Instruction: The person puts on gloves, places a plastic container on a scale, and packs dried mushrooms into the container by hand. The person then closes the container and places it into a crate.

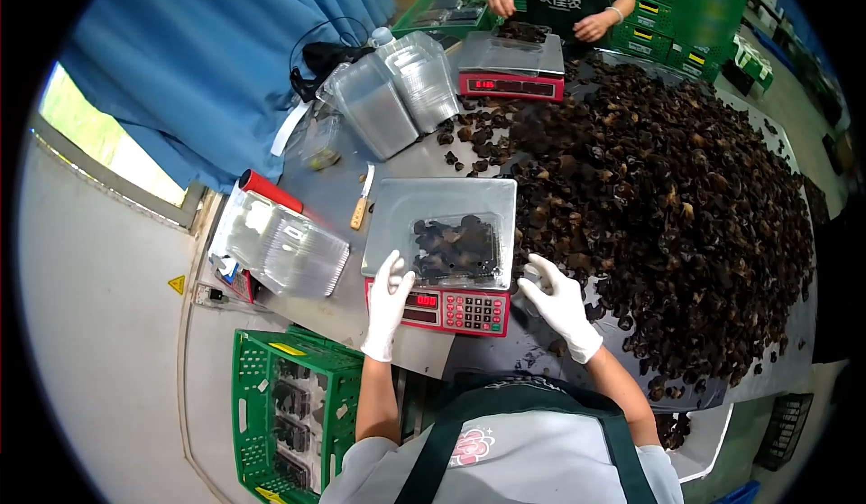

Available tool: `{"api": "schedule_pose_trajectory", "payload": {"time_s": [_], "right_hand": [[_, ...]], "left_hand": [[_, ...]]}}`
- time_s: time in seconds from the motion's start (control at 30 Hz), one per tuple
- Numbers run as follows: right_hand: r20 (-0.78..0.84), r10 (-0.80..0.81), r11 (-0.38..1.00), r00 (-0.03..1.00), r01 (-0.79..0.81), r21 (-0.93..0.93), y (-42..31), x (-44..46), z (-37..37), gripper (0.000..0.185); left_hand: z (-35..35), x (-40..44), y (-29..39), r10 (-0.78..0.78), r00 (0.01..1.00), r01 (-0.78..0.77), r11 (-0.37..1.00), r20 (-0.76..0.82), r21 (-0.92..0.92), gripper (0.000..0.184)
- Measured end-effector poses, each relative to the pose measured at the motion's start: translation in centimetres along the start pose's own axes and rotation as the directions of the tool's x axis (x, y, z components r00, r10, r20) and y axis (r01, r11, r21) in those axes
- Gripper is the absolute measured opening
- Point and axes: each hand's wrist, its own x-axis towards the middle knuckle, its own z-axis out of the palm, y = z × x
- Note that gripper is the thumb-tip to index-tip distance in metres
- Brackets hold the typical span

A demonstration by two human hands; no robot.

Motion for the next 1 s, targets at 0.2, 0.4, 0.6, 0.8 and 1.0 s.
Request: {"api": "schedule_pose_trajectory", "payload": {"time_s": [0.2,0.4,0.6,0.8,1.0], "right_hand": [[0.184,0.108,0.963,0.977,-0.149,0.224,1.0,3.1,3.5,0.050],[0.342,0.254,0.747,0.905,-0.408,0.525,1.6,3.7,3.1,0.027],[0.230,0.203,0.842,0.952,-0.289,0.455,2.0,3.2,2.2,0.015],[0.169,0.063,0.861,0.984,-0.140,0.488,4.3,1.9,1.7,0.019],[0.090,0.013,0.907,0.996,-0.050,0.418,4.0,0.3,0.7,0.021]], "left_hand": [[0.4,-1.3,-1.4,-0.259,0.941,0.329,0.844,0.216,-0.423,0.034],[1.8,-1.6,-1.4,-0.261,0.951,0.307,0.740,0.166,-0.599,0.021],[3.3,-1.8,-2.0,-0.177,0.973,0.230,0.771,0.148,-0.594,0.019],[3.9,-2.5,-1.7,-0.016,0.990,0.088,0.848,0.140,-0.523,0.019],[4.2,-3.3,-1.8,0.018,0.985,0.074,0.859,0.174,-0.506,0.024]]}}
